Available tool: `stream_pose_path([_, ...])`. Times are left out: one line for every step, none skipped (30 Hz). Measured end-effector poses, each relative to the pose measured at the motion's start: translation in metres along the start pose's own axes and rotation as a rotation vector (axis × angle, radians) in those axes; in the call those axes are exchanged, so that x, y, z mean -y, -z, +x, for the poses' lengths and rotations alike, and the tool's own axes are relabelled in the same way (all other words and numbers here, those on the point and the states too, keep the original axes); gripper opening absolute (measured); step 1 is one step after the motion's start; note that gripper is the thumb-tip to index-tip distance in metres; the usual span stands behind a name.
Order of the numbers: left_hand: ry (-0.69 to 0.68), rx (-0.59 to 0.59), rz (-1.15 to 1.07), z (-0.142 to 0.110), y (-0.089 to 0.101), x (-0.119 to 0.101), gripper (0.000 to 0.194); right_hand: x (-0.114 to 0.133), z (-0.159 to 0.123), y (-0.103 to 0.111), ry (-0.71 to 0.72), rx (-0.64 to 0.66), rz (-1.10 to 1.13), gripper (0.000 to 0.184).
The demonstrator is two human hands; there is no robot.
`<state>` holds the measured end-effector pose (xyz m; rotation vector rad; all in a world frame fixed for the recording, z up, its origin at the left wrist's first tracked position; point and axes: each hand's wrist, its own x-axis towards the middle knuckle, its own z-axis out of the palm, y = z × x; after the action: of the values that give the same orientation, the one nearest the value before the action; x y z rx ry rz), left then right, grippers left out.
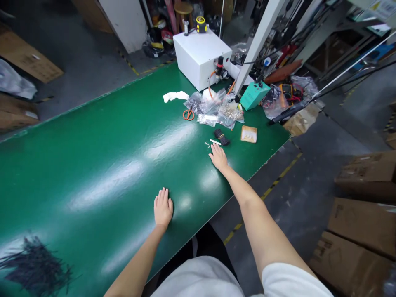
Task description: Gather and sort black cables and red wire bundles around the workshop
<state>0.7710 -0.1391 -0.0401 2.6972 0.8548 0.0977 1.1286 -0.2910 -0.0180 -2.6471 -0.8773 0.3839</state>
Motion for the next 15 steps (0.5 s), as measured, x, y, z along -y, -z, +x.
stream_pose_path([0.001,-0.003,0.01,-0.002,-0.001,0.001,0.052,-0.005,0.007,0.0,-0.004,-0.02,-0.007,0.06])
stream_pose_path([0.001,-0.004,0.019,-0.003,-0.001,0.002,0.051,-0.01,0.014,0.001,-0.008,-0.038,-0.01,0.06])
stream_pose_path([0.001,-0.003,0.028,-0.004,-0.002,0.003,0.051,-0.015,0.02,0.002,-0.01,-0.053,-0.014,0.061])
stream_pose_path([0.001,-0.003,0.035,-0.005,-0.002,0.003,0.051,-0.02,0.025,0.003,-0.014,-0.066,-0.018,0.062])
stream_pose_path([0.001,-0.002,0.041,-0.006,-0.003,0.004,0.051,-0.024,0.03,0.004,-0.019,-0.078,-0.022,0.063])
stream_pose_path([0.002,-0.002,0.046,-0.006,-0.003,0.004,0.051,-0.028,0.035,0.006,-0.028,-0.093,-0.024,0.063])
stream_pose_path([0.004,-0.002,0.049,-0.006,-0.003,0.004,0.051,-0.032,0.04,0.007,-0.037,-0.108,-0.023,0.063])
stream_pose_path([0.007,-0.001,0.051,-0.007,-0.003,0.004,0.051,-0.035,0.045,0.008,-0.046,-0.122,-0.02,0.062])
stream_pose_path([0.01,0.0,0.05,-0.007,-0.003,0.004,0.051,-0.038,0.049,0.01,-0.05,-0.135,-0.018,0.061])
stream_pose_path([0.015,0.001,0.048,-0.008,-0.003,0.004,0.051,-0.041,0.053,0.011,-0.048,-0.146,-0.018,0.06])
stream_pose_path([0.018,0.003,0.045,-0.008,-0.003,0.004,0.051,-0.044,0.056,0.013,-0.046,-0.156,-0.02,0.059])
stream_pose_path([0.021,0.004,0.043,-0.009,-0.003,0.004,0.051,-0.046,0.059,0.014,-0.048,-0.162,-0.024,0.059])
stream_pose_path([0.021,0.005,0.043,-0.009,-0.003,0.004,0.051,-0.048,0.062,0.016,-0.057,-0.165,-0.028,0.058])
stream_pose_path([0.02,0.006,0.044,-0.01,-0.003,0.004,0.051,-0.049,0.063,0.018,-0.069,-0.166,-0.031,0.058])
stream_pose_path([0.02,0.008,0.045,-0.01,-0.004,0.004,0.051,-0.05,0.064,0.019,-0.079,-0.164,-0.031,0.057])
